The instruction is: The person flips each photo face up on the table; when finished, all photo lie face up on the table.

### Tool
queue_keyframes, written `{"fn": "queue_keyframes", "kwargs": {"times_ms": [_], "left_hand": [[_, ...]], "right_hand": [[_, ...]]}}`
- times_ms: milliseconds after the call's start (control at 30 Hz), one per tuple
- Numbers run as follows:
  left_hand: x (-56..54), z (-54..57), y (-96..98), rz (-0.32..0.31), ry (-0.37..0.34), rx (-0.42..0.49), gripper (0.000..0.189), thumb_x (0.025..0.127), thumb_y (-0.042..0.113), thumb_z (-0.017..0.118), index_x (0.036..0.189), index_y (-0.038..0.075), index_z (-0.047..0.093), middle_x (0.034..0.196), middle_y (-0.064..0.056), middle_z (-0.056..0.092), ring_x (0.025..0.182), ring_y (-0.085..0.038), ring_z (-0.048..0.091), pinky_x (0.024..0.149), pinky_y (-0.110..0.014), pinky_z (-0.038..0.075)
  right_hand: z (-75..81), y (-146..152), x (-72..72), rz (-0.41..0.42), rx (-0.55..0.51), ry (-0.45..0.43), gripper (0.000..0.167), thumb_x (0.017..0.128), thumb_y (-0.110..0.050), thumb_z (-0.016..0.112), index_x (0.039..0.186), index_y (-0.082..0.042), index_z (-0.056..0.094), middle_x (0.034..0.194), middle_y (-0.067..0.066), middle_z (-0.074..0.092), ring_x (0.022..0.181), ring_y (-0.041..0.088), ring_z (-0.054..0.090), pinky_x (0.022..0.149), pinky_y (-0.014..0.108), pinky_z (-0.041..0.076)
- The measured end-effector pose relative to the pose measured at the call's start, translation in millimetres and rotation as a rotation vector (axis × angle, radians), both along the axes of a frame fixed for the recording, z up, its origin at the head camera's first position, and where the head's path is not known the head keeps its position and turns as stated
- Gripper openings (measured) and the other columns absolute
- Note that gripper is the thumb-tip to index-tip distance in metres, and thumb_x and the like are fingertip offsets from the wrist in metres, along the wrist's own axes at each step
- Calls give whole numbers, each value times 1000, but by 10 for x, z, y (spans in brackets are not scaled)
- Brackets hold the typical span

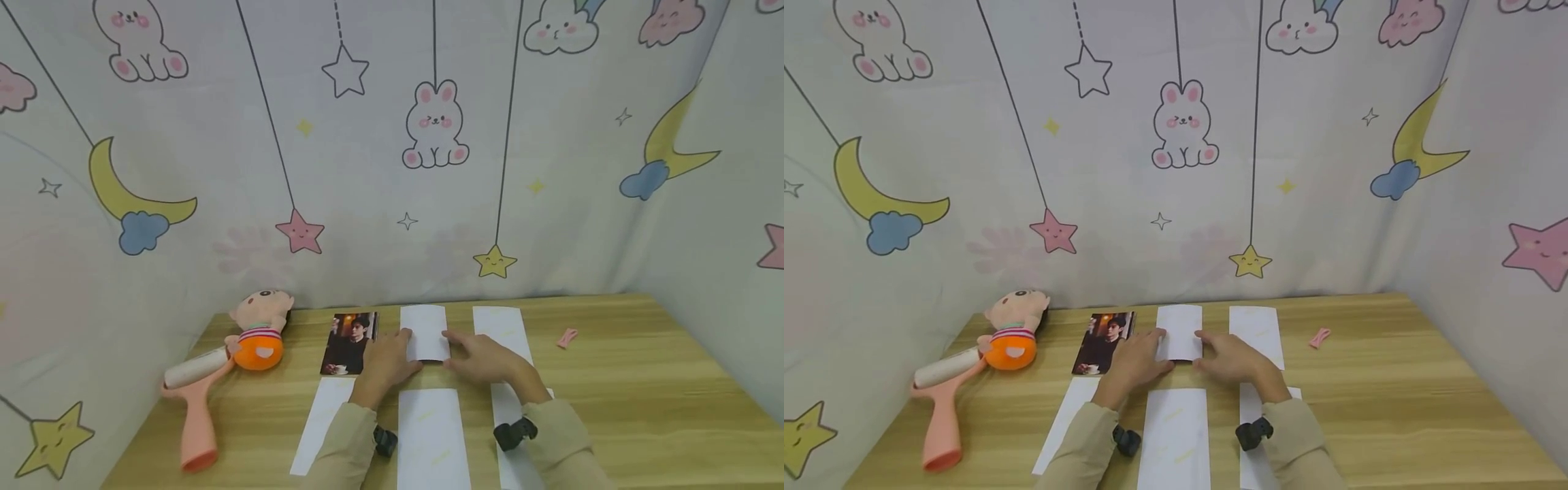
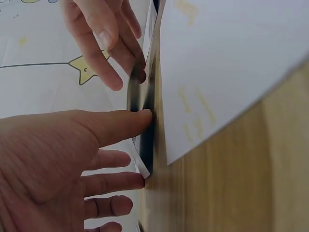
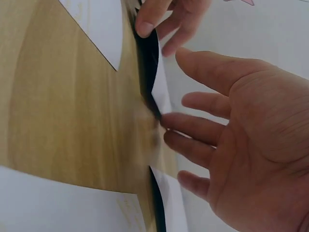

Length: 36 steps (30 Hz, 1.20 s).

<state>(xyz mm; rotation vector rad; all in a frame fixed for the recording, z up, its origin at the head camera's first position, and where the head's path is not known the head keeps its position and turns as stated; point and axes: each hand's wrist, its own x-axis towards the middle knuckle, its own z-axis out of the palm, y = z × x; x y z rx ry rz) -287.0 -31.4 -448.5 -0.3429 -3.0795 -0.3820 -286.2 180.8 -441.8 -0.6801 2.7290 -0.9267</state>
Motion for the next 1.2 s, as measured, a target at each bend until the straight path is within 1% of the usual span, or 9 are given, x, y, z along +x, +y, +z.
{"fn": "queue_keyframes", "kwargs": {"times_ms": [133, 300, 467, 600, 700, 833, 933, 1067, 1200], "left_hand": [[13, 9, 11, -5, 14, -6, 61, 82, 41, 81, 132, 11, 61, 129, -12, 64, 119, -34, 58, 97, -53, 43], [16, 2, 28, -37, 58, -14, 60, 82, 42, 81, 130, 11, 63, 129, -10, 65, 116, -36, 60, 94, -52, 46], [40, 4, 29, -59, 47, 9, 63, 82, 44, 81, 132, 11, 62, 131, -11, 64, 117, -36, 59, 94, -52, 46], [50, 25, 14, -100, 29, 106, 69, 83, 45, 79, 138, 9, 58, 128, -13, 66, 116, -36, 61, 94, -51, 47], [53, 51, 0, -118, -20, 215, 71, 87, 48, 74, 142, 8, 53, 120, -14, 69, 112, -34, 63, 93, -49, 49], [46, 94, -15, -133, -116, 359, 70, 95, 55, 61, 146, 8, 48, 119, -15, 68, 110, -31, 65, 93, -49, 51], [30, 145, -27, -128, -149, 440, 71, 99, 60, 49, 147, 8, 47, 125, -16, 66, 109, -31, 66, 92, -50, 51], [-5, 201, -77, -109, -124, 510, 68, 102, 61, 40, 146, 9, 49, 126, -17, 66, 111, -34, 65, 92, -54, 50], [-42, 230, -189, -119, -76, 564, 59, 105, 54, 39, 143, 12, 53, 127, -18, 66, 115, -37, 63, 95, -55, 48]], "right_hand": [[65, 27, 11, -11, -26, -9, 62, 96, -28, 65, 148, -2, 45, 148, 19, 49, 136, 34, 45, 110, 53, 36], [112, 58, 15, -2, -80, -35, 62, 98, -27, 64, 150, -3, 42, 149, 21, 47, 138, 38, 43, 110, 54, 35], [138, 72, 16, 45, -91, 14, 62, 100, -29, 61, 151, -1, 40, 147, 24, 47, 136, 41, 44, 109, 56, 35], [156, 76, 20, 59, -111, 50, 64, 101, -31, 60, 152, 0, 37, 145, 26, 49, 135, 42, 45, 108, 57, 35], [171, 70, 28, 38, -128, 52, 71, 101, -35, 59, 156, -3, 29, 144, 27, 49, 135, 42, 45, 109, 59, 34], [205, 26, 37, 24, -168, 51, 78, 103, -39, 54, 160, -6, 12, 141, 27, 52, 131, 42, 49, 107, 60, 35], [238, -26, 54, 5, -218, 24, 79, 105, -42, 48, 161, -10, 3, 140, 26, 54, 128, 41, 53, 105, 59, 38], [239, -104, 70, -22, -285, -25, 76, 107, -44, 41, 162, -14, -2, 144, 26, 50, 130, 41, 51, 106, 59, 37], [180, -176, 69, -12, -362, -91, 71, 109, -45, 33, 162, -16, -4, 155, 25, 35, 142, 40, 36, 112, 60, 28]]}}
